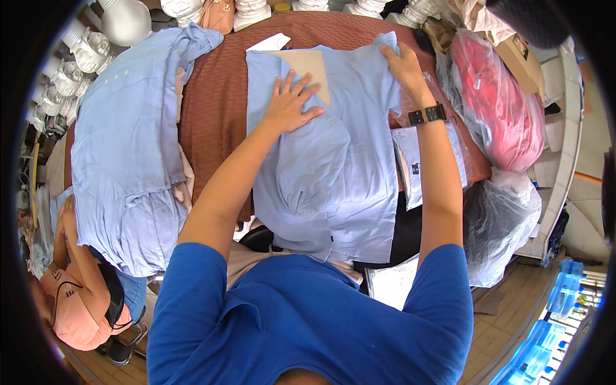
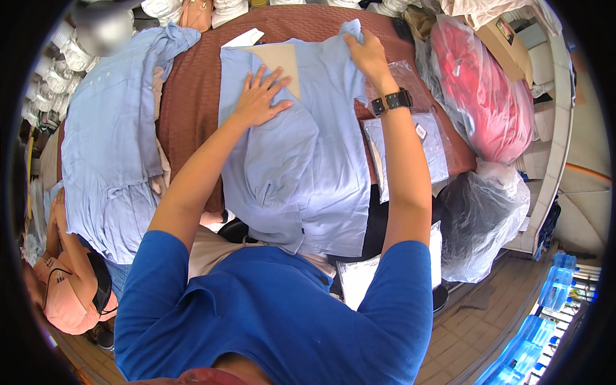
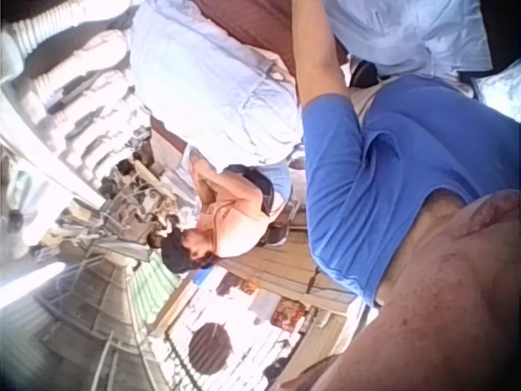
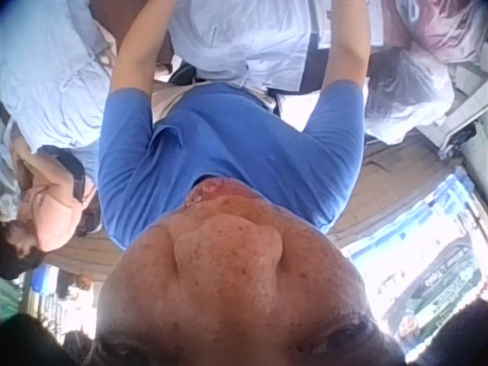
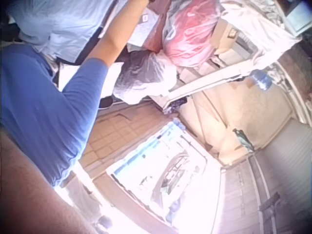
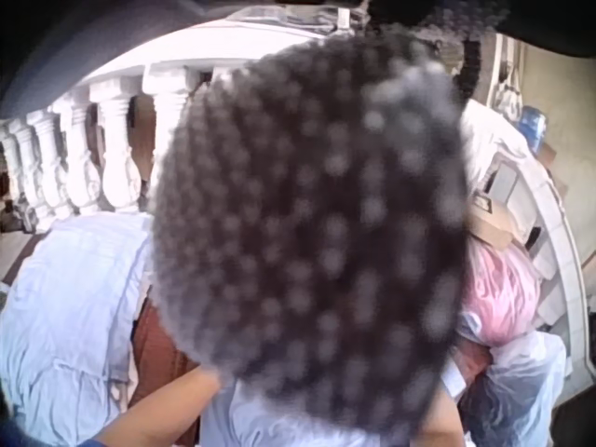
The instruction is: The person folds a shirt over a card, places it into a clear plastic bag, seals the bag, and then unfolds another shirt to repeat the process.
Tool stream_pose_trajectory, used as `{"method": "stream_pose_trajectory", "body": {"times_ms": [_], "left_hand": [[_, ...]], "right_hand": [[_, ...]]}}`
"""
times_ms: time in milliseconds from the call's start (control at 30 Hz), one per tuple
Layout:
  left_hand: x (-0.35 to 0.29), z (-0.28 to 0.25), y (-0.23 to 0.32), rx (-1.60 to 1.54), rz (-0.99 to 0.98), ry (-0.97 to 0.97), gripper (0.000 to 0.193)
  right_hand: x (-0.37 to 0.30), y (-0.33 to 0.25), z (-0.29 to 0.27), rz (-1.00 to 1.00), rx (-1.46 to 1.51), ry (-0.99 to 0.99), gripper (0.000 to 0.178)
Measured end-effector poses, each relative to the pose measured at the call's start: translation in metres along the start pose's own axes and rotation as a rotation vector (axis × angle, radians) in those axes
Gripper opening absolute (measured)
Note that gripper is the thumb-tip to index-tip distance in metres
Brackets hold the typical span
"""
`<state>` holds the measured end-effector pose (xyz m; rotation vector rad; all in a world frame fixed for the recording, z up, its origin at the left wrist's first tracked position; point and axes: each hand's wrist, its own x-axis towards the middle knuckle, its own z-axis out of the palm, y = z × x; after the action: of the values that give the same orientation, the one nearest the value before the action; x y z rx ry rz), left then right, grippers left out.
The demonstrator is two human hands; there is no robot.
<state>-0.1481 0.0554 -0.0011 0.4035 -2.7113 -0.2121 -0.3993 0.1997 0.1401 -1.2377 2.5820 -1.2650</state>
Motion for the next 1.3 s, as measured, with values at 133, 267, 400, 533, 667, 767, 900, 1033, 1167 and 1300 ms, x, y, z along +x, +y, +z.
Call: {"method": "stream_pose_trajectory", "body": {"times_ms": [133,267,400,533,667,767,900,1033,1167,1300], "left_hand": [[0.005,0.007,-0.023,-0.080,-0.107,-0.157,0.071],[0.026,-0.029,-0.042,-1.453,-0.590,-0.091,0.078],[0.028,-0.052,-0.063,-1.660,-0.737,-0.074,0.083],[0.030,-0.054,-0.071,-1.763,-0.735,-0.041,0.089],[0.035,-0.059,-0.072,-1.012,-0.738,0.002,0.085],[0.048,-0.054,-0.077,-0.572,-0.638,-0.160,0.069],[0.042,-0.033,-0.081,-0.417,-0.647,-0.001,0.046],[0.061,-0.028,-0.065,-0.154,-0.519,0.140,0.034],[0.101,-0.018,-0.064,-0.187,-0.415,0.112,0.033],[0.139,0.005,-0.052,-0.365,-0.453,0.047,0.033]], "right_hand": [[-0.015,-0.076,0.030,-0.162,0.131,-0.095,0.048],[-0.064,-0.136,0.082,-0.059,0.345,-0.297,0.042],[-0.110,-0.121,0.141,-0.194,0.550,-0.620,0.039],[-0.158,-0.115,0.095,-0.247,0.355,-0.534,0.040],[-0.199,-0.074,0.061,-0.309,-0.038,-0.357,0.041],[-0.229,-0.060,0.058,-0.297,-0.105,-0.408,0.044],[-0.263,-0.064,0.066,-0.223,0.003,-0.471,0.051],[-0.279,-0.072,0.063,-0.227,-0.047,-0.383,0.052],[-0.289,-0.088,0.056,-0.150,-0.139,-0.267,0.052],[-0.298,-0.087,0.050,-0.006,-0.212,-0.212,0.050]]}}
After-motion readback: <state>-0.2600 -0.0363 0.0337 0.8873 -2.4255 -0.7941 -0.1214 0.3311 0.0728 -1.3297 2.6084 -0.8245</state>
